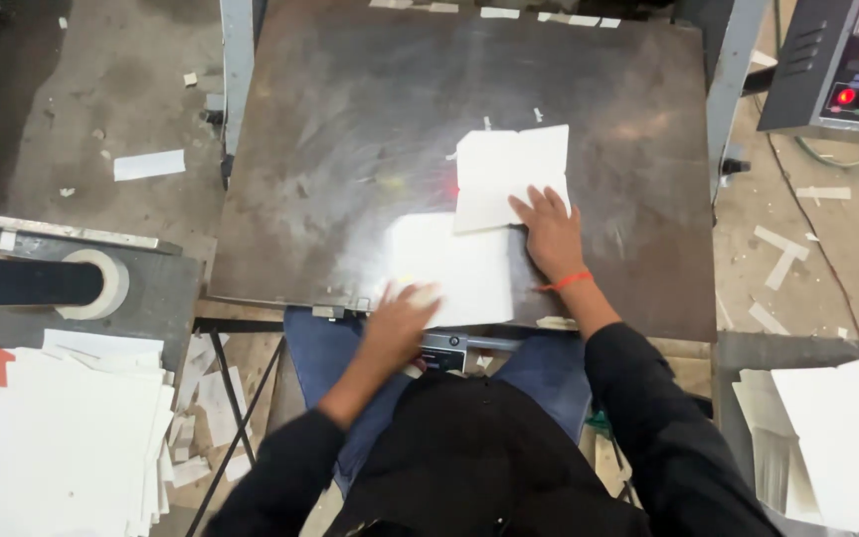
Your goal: Operating a machine to fold and process paper envelopes in a manufacturing facility.
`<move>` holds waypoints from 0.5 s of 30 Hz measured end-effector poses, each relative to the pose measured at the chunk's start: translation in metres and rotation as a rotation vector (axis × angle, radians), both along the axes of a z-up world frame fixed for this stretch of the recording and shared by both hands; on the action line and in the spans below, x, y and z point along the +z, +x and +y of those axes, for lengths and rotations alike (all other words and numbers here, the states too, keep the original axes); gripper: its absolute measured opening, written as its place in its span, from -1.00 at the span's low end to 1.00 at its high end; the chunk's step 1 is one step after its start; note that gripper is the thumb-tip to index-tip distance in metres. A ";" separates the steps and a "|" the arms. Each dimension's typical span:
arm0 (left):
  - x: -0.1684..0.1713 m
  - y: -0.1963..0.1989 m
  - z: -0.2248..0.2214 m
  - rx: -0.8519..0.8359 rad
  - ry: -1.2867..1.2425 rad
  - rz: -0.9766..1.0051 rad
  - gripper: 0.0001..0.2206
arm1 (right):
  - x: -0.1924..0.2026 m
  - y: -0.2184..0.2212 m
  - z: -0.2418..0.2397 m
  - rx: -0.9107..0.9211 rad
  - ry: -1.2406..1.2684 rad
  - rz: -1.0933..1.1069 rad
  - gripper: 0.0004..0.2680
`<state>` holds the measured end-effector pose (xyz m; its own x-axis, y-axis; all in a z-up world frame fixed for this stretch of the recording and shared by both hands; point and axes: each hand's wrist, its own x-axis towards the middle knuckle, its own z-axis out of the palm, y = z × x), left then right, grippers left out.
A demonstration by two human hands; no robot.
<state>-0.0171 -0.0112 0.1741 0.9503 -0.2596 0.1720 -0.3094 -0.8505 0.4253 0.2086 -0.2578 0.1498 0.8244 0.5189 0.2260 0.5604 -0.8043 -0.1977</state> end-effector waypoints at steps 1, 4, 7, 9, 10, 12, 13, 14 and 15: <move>0.000 -0.021 0.021 0.167 0.052 -0.062 -0.51 | 0.004 0.007 0.003 0.025 0.022 0.010 -0.59; 0.013 -0.088 0.092 0.568 0.205 -0.128 -0.57 | 0.005 0.025 0.004 0.077 0.029 0.020 -0.58; 0.015 -0.181 0.153 0.962 0.302 -0.233 -0.56 | 0.001 0.037 0.002 0.120 0.024 0.031 -0.57; 0.002 -0.244 0.176 1.123 0.299 -0.334 -0.54 | -0.001 0.041 0.001 0.140 0.030 0.043 -0.58; -0.008 -0.271 0.181 1.204 0.447 -0.395 -0.64 | -0.001 0.042 0.001 0.154 0.029 0.030 -0.58; -0.026 -0.316 0.188 1.267 0.600 -0.455 -0.73 | 0.000 0.041 0.001 0.161 0.032 0.022 -0.59; -0.037 -0.331 0.192 1.357 0.524 -0.317 -0.74 | 0.002 0.041 0.000 0.146 0.024 0.025 -0.59; -0.046 -0.346 0.195 1.437 0.449 -0.172 -0.75 | 0.004 0.041 -0.002 0.130 0.016 0.029 -0.59; -0.040 -0.343 0.196 1.426 0.448 -0.173 -0.75 | 0.005 0.043 -0.005 0.119 0.015 0.029 -0.59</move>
<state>-0.3605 0.1848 0.1339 0.4203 0.7794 0.4647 0.8488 -0.5187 0.1022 0.2520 -0.2630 0.1550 0.7635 0.6102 0.2113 0.6456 -0.7291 -0.2273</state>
